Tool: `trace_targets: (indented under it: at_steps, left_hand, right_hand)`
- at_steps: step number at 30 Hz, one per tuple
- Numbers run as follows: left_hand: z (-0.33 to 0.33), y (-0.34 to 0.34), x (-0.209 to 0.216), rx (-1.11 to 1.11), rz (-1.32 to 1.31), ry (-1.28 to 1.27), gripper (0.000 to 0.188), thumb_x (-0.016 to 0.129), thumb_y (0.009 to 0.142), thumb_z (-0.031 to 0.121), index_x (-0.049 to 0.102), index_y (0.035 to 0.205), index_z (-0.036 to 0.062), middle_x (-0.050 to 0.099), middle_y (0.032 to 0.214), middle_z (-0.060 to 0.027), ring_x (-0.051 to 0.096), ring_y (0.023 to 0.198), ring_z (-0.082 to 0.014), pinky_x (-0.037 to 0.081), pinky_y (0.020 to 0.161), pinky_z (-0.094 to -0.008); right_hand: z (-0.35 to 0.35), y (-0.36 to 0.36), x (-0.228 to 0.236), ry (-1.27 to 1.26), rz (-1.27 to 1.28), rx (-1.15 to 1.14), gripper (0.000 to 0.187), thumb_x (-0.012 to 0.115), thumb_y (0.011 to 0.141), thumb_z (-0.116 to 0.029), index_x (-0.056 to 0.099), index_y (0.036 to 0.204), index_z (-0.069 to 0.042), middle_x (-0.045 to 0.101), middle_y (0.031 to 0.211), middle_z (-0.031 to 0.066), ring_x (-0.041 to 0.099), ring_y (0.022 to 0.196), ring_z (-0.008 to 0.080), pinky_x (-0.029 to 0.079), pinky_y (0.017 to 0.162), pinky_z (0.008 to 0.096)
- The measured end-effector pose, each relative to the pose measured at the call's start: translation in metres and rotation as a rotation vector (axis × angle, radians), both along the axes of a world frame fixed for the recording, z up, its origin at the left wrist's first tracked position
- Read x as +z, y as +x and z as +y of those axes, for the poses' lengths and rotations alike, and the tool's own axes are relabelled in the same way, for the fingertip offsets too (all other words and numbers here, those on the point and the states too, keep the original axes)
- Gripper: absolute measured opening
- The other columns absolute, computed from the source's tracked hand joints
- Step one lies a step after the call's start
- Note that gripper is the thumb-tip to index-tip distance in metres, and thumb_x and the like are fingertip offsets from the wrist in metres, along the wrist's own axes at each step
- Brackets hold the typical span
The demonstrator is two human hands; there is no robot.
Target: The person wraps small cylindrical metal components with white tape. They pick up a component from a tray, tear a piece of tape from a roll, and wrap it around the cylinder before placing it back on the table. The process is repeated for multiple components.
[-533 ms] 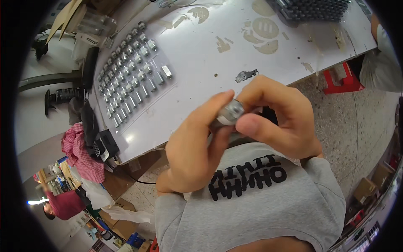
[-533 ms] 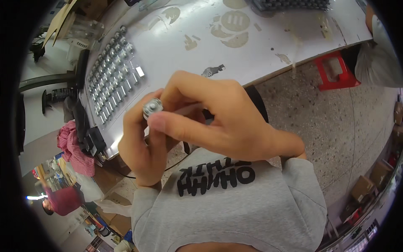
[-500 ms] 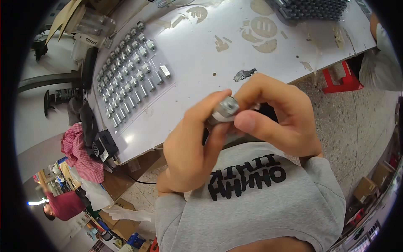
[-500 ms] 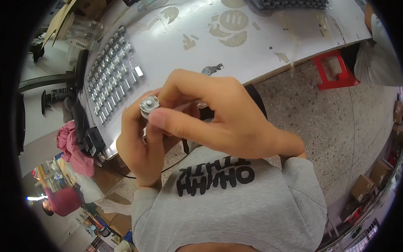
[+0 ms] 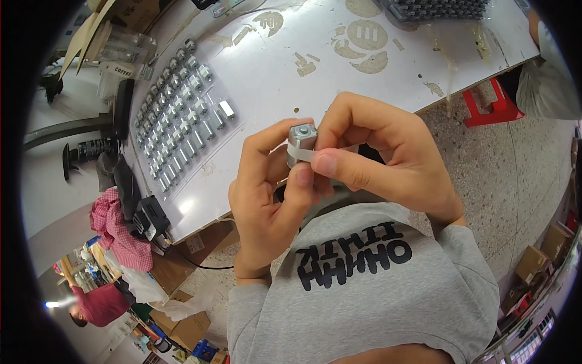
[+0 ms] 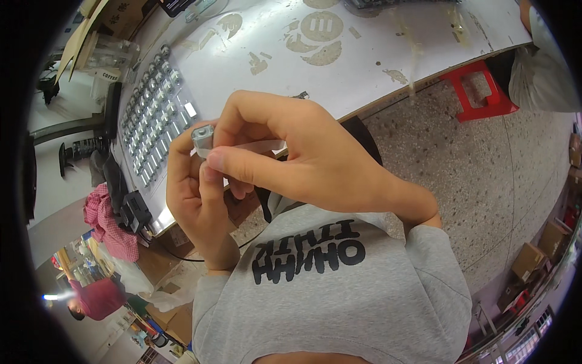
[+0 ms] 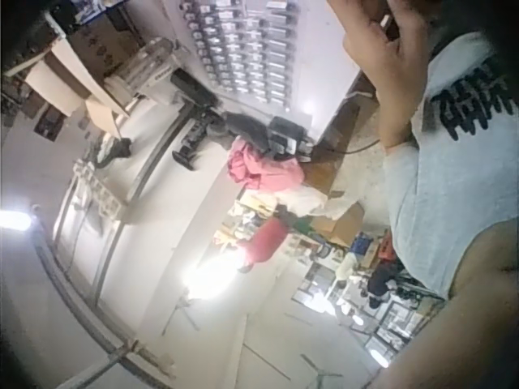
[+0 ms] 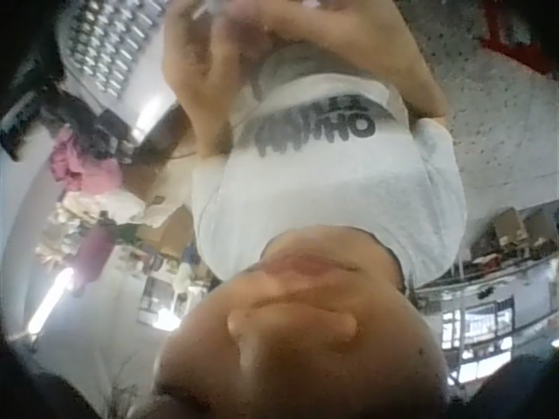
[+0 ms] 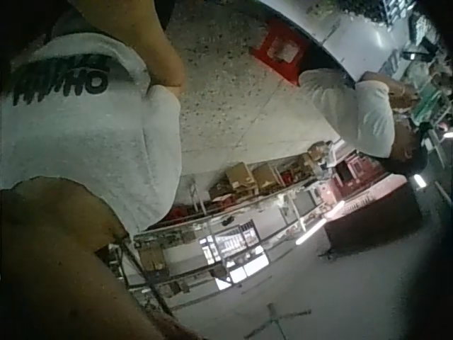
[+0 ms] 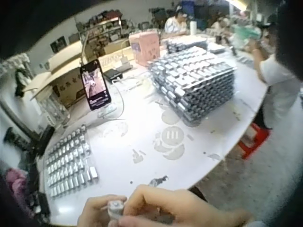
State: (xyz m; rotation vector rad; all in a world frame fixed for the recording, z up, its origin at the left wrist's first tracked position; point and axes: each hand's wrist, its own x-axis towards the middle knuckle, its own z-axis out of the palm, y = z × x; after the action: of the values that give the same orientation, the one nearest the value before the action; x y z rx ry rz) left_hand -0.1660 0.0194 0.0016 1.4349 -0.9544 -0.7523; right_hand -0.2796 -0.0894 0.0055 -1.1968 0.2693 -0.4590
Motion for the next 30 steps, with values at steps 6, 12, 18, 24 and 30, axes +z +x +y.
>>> trace_targets:
  at_steps: [6, 12, 18, 24, 30]
  left_hand:
    - [-0.003, 0.002, -0.006, 0.107, -0.395, -0.052, 0.021, 0.056, 0.082, 0.004, 0.048, 0.099, -0.0036, 0.063, 0.076, -0.0085, 0.058, 0.066, -0.0082, 0.046, 0.057, -0.0189]
    - [-0.012, 0.001, -0.013, 0.295, -0.576, -0.004, 0.023, 0.061, 0.079, 0.005, 0.049, 0.097, -0.0030, 0.063, 0.072, -0.0099, 0.059, 0.063, -0.0079, 0.046, 0.059, -0.0196]
    - [-0.010, 0.004, -0.012, 0.217, -0.468, 0.024, 0.023, 0.062, 0.078, 0.007, 0.050, 0.095, -0.0026, 0.063, 0.070, -0.0082, 0.059, 0.065, -0.0083, 0.045, 0.061, -0.0190]
    - [-0.006, 0.000, -0.009, 0.226, -0.307, 0.004, 0.028, 0.065, 0.077, 0.010, 0.050, 0.097, -0.0030, 0.065, 0.079, -0.0113, 0.060, 0.069, -0.0096, 0.046, 0.063, -0.0193]
    - [-0.005, -0.002, -0.007, 0.217, -0.296, 0.018, 0.031, 0.065, 0.077, 0.010, 0.049, 0.100, -0.0029, 0.065, 0.083, -0.0114, 0.061, 0.070, -0.0102, 0.046, 0.063, -0.0191]
  right_hand:
    - [0.000, 0.002, -0.002, -0.016, 0.000, -0.053, 0.009, 0.058, 0.080, -0.006, 0.052, 0.082, -0.001, 0.057, 0.076, 0.0023, 0.052, 0.069, 0.0045, 0.038, 0.060, 0.0161]
    - [0.008, 0.003, -0.008, -0.351, -0.062, -0.039, 0.014, 0.061, 0.079, -0.012, 0.051, 0.083, -0.001, 0.059, 0.068, 0.0034, 0.058, 0.064, 0.0054, 0.047, 0.057, 0.0187]
    - [0.001, 0.006, -0.012, -0.135, -0.064, -0.152, 0.012, 0.061, 0.079, -0.006, 0.051, 0.082, -0.001, 0.051, 0.065, -0.0020, 0.038, 0.053, -0.0013, 0.026, 0.046, 0.0136]
    - [-0.001, 0.010, -0.014, -0.132, -0.026, -0.109, 0.012, 0.061, 0.080, -0.007, 0.051, 0.082, -0.001, 0.053, 0.065, -0.0017, 0.039, 0.054, -0.0021, 0.026, 0.046, 0.0130]
    - [-0.002, 0.011, -0.014, -0.117, -0.017, -0.109, 0.012, 0.061, 0.080, -0.007, 0.051, 0.082, -0.001, 0.055, 0.066, -0.0008, 0.040, 0.055, -0.0024, 0.027, 0.046, 0.0123]
